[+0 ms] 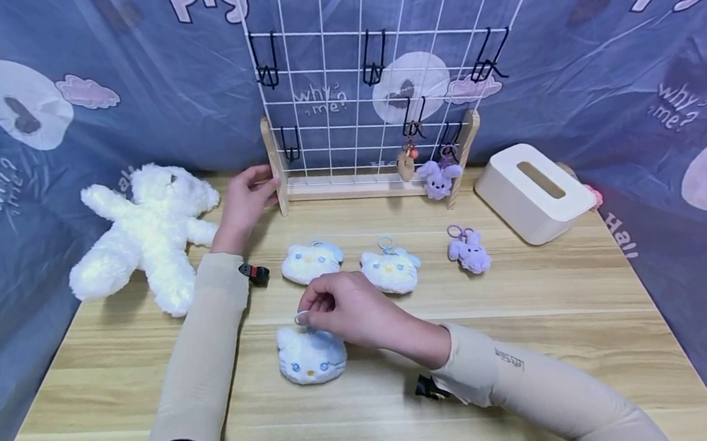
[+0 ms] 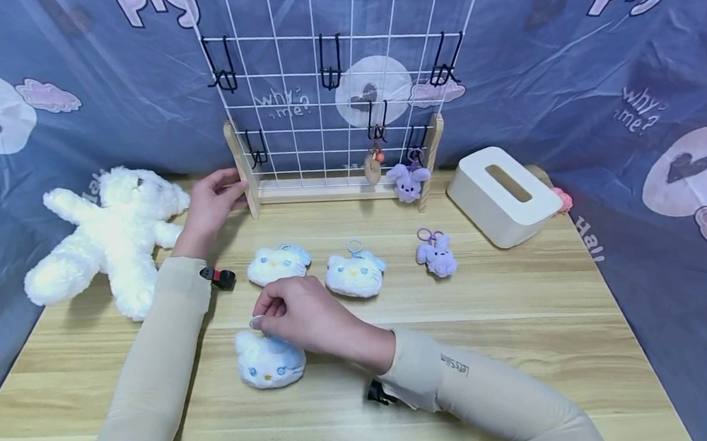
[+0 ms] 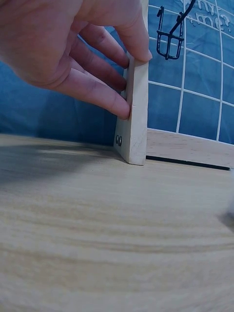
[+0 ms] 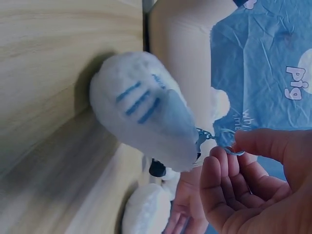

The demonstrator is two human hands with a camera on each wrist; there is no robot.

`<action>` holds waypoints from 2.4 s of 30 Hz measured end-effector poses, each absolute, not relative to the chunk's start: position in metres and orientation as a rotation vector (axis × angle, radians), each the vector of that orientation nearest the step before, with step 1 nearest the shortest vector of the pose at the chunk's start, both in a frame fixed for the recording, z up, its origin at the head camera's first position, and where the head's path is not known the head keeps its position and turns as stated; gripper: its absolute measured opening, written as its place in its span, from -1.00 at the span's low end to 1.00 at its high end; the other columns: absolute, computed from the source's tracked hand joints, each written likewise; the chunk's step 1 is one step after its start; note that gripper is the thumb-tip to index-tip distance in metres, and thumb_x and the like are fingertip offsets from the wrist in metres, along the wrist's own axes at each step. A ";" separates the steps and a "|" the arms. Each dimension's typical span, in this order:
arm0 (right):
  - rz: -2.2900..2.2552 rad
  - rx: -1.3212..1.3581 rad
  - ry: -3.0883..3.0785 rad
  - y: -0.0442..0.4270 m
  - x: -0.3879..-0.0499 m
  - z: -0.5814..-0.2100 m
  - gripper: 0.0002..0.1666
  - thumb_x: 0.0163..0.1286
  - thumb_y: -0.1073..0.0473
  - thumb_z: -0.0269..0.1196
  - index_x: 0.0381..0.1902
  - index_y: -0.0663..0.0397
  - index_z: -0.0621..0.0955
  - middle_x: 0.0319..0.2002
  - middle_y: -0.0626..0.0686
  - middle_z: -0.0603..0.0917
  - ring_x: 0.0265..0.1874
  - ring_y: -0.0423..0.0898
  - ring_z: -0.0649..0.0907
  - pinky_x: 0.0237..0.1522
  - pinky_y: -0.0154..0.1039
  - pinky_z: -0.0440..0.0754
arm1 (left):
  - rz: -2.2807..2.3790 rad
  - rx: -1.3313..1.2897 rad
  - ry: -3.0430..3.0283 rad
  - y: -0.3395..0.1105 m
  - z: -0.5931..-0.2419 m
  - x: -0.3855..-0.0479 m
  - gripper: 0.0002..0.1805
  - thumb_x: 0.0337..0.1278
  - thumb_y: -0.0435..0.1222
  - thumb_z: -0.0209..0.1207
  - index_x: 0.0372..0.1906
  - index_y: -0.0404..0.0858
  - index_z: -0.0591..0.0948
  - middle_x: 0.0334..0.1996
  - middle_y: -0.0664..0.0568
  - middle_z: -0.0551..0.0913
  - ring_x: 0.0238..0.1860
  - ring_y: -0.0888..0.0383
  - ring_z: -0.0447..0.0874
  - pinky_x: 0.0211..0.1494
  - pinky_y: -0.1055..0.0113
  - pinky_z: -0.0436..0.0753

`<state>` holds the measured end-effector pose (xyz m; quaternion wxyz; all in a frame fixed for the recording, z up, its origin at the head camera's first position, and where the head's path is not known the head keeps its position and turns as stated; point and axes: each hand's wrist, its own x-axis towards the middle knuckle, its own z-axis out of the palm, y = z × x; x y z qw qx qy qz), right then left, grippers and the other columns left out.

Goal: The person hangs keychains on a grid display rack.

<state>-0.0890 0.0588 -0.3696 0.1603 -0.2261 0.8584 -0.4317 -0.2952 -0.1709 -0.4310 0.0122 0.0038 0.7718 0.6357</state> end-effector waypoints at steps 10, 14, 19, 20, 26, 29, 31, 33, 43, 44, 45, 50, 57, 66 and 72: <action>-1.280 -0.709 2.480 0.062 -0.092 -0.354 -0.94 0.50 0.18 0.51 -0.25 -0.09 0.83 -0.36 -0.14 0.77 -0.34 -0.35 0.65 -0.23 -0.45 0.70 | 1.982 0.018 2.419 -0.171 -0.432 -0.295 -0.47 0.67 -0.32 0.28 0.57 -0.38 0.54 0.49 -0.34 0.61 0.41 -0.24 0.71 0.39 0.10 0.84; -1.269 -0.726 2.489 0.061 -0.098 -0.349 -0.94 0.51 0.17 0.50 -0.24 -0.08 0.83 -0.36 -0.14 0.77 -0.34 -0.35 0.66 -0.22 -0.44 0.71 | 1.995 0.023 2.414 -0.171 -0.433 -0.296 -0.47 0.66 -0.33 0.28 0.56 -0.39 0.54 0.49 -0.34 0.62 0.40 -0.24 0.72 0.39 0.06 0.84; -1.267 -0.718 2.512 0.058 -0.111 -0.343 -0.95 0.51 0.18 0.49 -0.23 -0.05 0.84 -0.33 -0.11 0.78 -0.32 -0.32 0.67 -0.19 -0.43 0.71 | 2.013 0.025 2.401 -0.172 -0.434 -0.297 -0.48 0.66 -0.34 0.28 0.55 -0.40 0.55 0.49 -0.35 0.61 0.40 -0.26 0.72 0.39 0.03 0.84; -1.266 -0.715 2.520 0.057 -0.114 -0.342 -0.95 0.52 0.19 0.49 -0.23 -0.05 0.84 -0.32 -0.11 0.79 -0.31 -0.31 0.67 -0.19 -0.43 0.71 | 2.011 0.025 2.401 -0.172 -0.434 -0.297 -0.47 0.66 -0.34 0.28 0.55 -0.40 0.54 0.49 -0.35 0.61 0.41 -0.26 0.72 0.39 0.04 0.84; -1.264 -0.689 2.546 0.053 -0.128 -0.333 -0.95 0.53 0.18 0.48 -0.21 -0.03 0.85 -0.31 -0.09 0.81 -0.30 -0.29 0.69 -0.17 -0.43 0.71 | 2.011 0.032 2.399 -0.171 -0.433 -0.297 -0.48 0.65 -0.34 0.28 0.54 -0.39 0.56 0.49 -0.34 0.63 0.42 -0.25 0.72 0.38 0.04 0.85; -1.270 -0.679 2.549 0.051 -0.132 -0.328 -0.95 0.54 0.16 0.48 -0.19 -0.03 0.85 -0.31 -0.09 0.83 -0.30 -0.29 0.70 -0.16 -0.42 0.72 | 2.010 0.030 2.395 -0.170 -0.431 -0.297 -0.48 0.66 -0.33 0.28 0.54 -0.39 0.56 0.49 -0.35 0.62 0.42 -0.22 0.73 0.37 0.08 0.86; -1.272 -0.670 2.554 0.050 -0.136 -0.325 -0.94 0.54 0.15 0.48 -0.19 -0.03 0.86 -0.31 -0.09 0.83 -0.30 -0.28 0.71 -0.15 -0.42 0.72 | 2.010 0.029 2.393 -0.169 -0.430 -0.297 -0.48 0.66 -0.33 0.28 0.54 -0.39 0.56 0.49 -0.36 0.62 0.41 -0.21 0.74 0.36 0.12 0.87; -1.273 -0.662 2.560 0.049 -0.139 -0.323 -0.94 0.54 0.15 0.48 -0.18 -0.04 0.86 -0.31 -0.09 0.83 -0.29 -0.27 0.71 -0.15 -0.41 0.71 | 2.009 0.031 2.391 -0.169 -0.430 -0.297 -0.49 0.65 -0.33 0.28 0.54 -0.39 0.56 0.49 -0.35 0.63 0.41 -0.20 0.74 0.34 0.14 0.87; -1.303 -0.621 2.596 0.046 -0.162 -0.315 -0.92 0.57 0.18 0.45 -0.11 0.02 0.87 -0.25 -0.04 0.85 -0.23 -0.21 0.72 -0.11 -0.39 0.71 | 2.005 0.029 2.387 -0.168 -0.429 -0.296 -0.47 0.64 -0.33 0.30 0.54 -0.38 0.56 0.48 -0.35 0.63 0.40 -0.22 0.74 0.32 0.16 0.88; -1.306 -0.616 2.605 0.046 -0.165 -0.315 -0.91 0.57 0.18 0.45 -0.11 0.02 0.87 -0.24 -0.03 0.85 -0.23 -0.20 0.73 -0.11 -0.38 0.71 | 2.006 0.029 2.384 -0.169 -0.429 -0.296 -0.47 0.64 -0.33 0.30 0.54 -0.39 0.56 0.48 -0.35 0.63 0.41 -0.22 0.74 0.31 0.17 0.89; -1.309 -0.612 2.615 0.046 -0.168 -0.315 -0.91 0.57 0.19 0.45 -0.11 0.03 0.87 -0.24 -0.03 0.86 -0.23 -0.19 0.73 -0.11 -0.37 0.71 | 2.007 0.028 2.381 -0.169 -0.429 -0.296 -0.47 0.64 -0.32 0.30 0.54 -0.38 0.56 0.48 -0.35 0.63 0.41 -0.21 0.74 0.30 0.19 0.89; -1.352 -0.576 2.653 0.046 -0.181 -0.315 -0.91 0.58 0.21 0.43 -0.09 0.04 0.87 -0.21 -0.01 0.86 -0.21 -0.16 0.75 -0.09 -0.33 0.74 | 2.017 0.037 2.370 -0.171 -0.428 -0.294 -0.48 0.65 -0.33 0.29 0.54 -0.41 0.55 0.48 -0.35 0.63 0.43 -0.24 0.71 0.33 0.14 0.88; -1.423 -0.511 2.684 0.045 -0.200 -0.320 -0.89 0.59 0.17 0.44 -0.07 0.07 0.86 -0.19 0.03 0.87 -0.20 -0.12 0.76 -0.08 -0.29 0.74 | 2.014 0.030 2.393 -0.174 -0.429 -0.293 -0.49 0.66 -0.29 0.29 0.52 -0.41 0.58 0.44 -0.34 0.66 0.22 0.00 0.80 0.37 0.06 0.86; -1.462 -0.437 2.717 0.044 -0.221 -0.324 -0.89 0.59 0.16 0.46 -0.07 0.06 0.86 -0.16 0.05 0.87 -0.21 -0.11 0.74 -0.18 -0.33 0.68 | 2.079 0.020 2.412 -0.172 -0.432 -0.296 -0.53 0.64 -0.32 0.31 0.47 -0.40 0.64 0.38 -0.37 0.69 -0.01 0.30 0.79 0.25 0.18 0.91; -1.474 -0.412 2.744 0.042 -0.234 -0.328 -0.87 0.59 0.17 0.44 -0.04 0.04 0.87 -0.11 0.04 0.88 -0.17 -0.13 0.74 -0.17 -0.35 0.67 | 2.089 0.006 2.418 -0.170 -0.432 -0.297 -0.55 0.61 -0.32 0.33 0.44 -0.37 0.67 0.36 -0.36 0.71 0.03 0.24 0.81 0.14 0.33 0.92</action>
